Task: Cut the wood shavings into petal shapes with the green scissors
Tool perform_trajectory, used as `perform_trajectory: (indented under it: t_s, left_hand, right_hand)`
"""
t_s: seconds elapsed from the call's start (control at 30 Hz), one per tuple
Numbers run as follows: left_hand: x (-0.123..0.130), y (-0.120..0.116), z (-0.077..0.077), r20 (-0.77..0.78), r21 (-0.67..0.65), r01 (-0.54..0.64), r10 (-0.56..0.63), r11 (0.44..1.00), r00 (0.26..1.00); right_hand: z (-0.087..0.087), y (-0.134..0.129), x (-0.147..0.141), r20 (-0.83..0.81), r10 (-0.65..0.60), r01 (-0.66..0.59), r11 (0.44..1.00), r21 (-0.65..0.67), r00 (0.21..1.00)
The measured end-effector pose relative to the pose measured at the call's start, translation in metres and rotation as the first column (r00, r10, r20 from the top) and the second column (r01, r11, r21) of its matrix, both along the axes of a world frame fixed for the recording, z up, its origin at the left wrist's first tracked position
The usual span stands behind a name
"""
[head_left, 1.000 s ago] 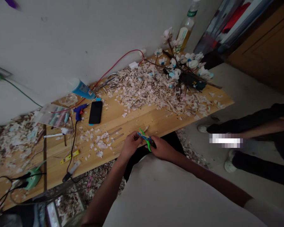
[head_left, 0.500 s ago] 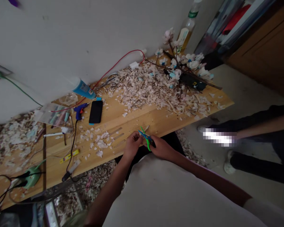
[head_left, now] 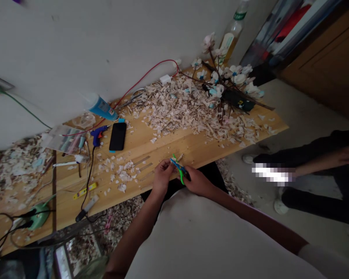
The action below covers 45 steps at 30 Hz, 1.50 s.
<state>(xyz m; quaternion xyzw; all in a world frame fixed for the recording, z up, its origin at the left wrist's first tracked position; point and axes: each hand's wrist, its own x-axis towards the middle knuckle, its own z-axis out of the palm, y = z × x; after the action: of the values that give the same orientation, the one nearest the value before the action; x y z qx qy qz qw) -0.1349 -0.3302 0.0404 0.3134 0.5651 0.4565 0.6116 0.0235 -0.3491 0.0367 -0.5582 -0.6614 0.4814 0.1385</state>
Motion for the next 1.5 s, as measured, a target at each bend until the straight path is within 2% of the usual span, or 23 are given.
perform_trajectory:
  t_s: [0.17, 0.37, 0.53, 0.63, 0.73, 0.77, 0.83, 0.9, 0.93, 0.97, 1.03, 1.1, 1.13, 1.27, 1.4, 1.5]
  left_hand:
    - [0.010, 0.000, -0.005, 0.026, -0.004, -0.076, 0.076, 0.997, 0.997]
    - [0.016, 0.000, -0.006, 0.014, 0.001, -0.063, 0.063, 0.998, 0.998]
    - [0.001, 0.003, 0.000, 0.045, -0.008, -0.029, 0.029, 1.000, 0.999]
    - [-0.012, 0.003, 0.006, 0.171, -0.076, -0.028, 0.041, 0.997, 0.984]
    - [-0.025, 0.002, 0.008, 0.269, -0.148, -0.073, 0.111, 0.986, 0.957]
    - [-0.028, 0.002, 0.008, 0.286, -0.170, -0.099, 0.145, 0.981, 0.947]
    - [-0.033, 0.002, 0.006, 0.314, -0.200, -0.163, 0.220, 0.966, 0.924]
    - [-0.037, 0.003, 0.006, 0.344, -0.209, -0.222, 0.284, 0.952, 0.895]
    - [-0.038, 0.004, 0.006, 0.361, -0.206, -0.243, 0.305, 0.948, 0.881]
    - [-0.038, 0.004, 0.006, 0.376, -0.203, -0.255, 0.316, 0.945, 0.871]
    - [-0.039, 0.004, 0.009, 0.388, -0.203, -0.261, 0.322, 0.944, 0.864]
    - [-0.038, 0.004, 0.012, 0.384, -0.208, -0.248, 0.312, 0.946, 0.869]
    - [-0.038, 0.004, 0.014, 0.381, -0.210, -0.242, 0.307, 0.947, 0.872]
    - [-0.036, 0.003, 0.020, 0.355, -0.169, -0.211, 0.259, 0.963, 0.898]
    - [-0.035, 0.000, 0.025, 0.316, -0.137, -0.142, 0.179, 0.980, 0.932]
    - [-0.032, -0.002, 0.028, 0.306, -0.135, -0.157, 0.192, 0.978, 0.933]
  right_hand:
    - [0.000, 0.000, -0.002, 0.008, -0.032, 0.032, 0.999, 0.037, 0.999]
    - [0.002, 0.000, -0.003, 0.078, -0.062, 0.057, 0.996, 0.073, 0.995]
    - [0.003, 0.006, -0.003, 0.056, -0.054, 0.051, 0.997, 0.065, 0.997]
    - [0.003, 0.014, -0.009, -0.011, -0.056, 0.056, 0.996, 0.064, 0.998]
    - [0.001, 0.019, -0.018, -0.049, -0.077, 0.079, 0.996, 0.042, 0.996]
    - [0.000, 0.019, -0.021, -0.082, -0.105, 0.108, 0.994, 0.030, 0.991]
    - [-0.004, 0.020, -0.023, -0.179, -0.237, 0.246, 0.969, 0.027, 0.955]
    - [-0.006, 0.019, -0.020, -0.265, -0.399, 0.416, 0.909, 0.008, 0.878]
    - [-0.007, 0.019, -0.017, -0.284, -0.444, 0.456, 0.889, -0.025, 0.850]
    - [-0.006, 0.019, -0.014, -0.291, -0.435, 0.433, 0.898, -0.078, 0.852]
    - [-0.001, 0.018, -0.008, -0.295, -0.264, 0.213, 0.958, -0.193, 0.918]
    - [0.007, 0.016, -0.005, -0.269, -0.063, 0.002, 0.976, -0.218, 0.961]
    - [0.011, 0.016, -0.006, -0.236, 0.000, -0.046, 0.980, -0.193, 0.972]
    - [0.023, 0.016, -0.014, -0.118, 0.050, -0.059, 0.995, -0.074, 0.992]
    - [0.024, 0.016, -0.019, -0.128, 0.056, -0.061, 0.998, -0.035, 0.990]
    - [0.025, 0.013, -0.020, -0.124, 0.050, -0.051, 0.999, -0.002, 0.991]
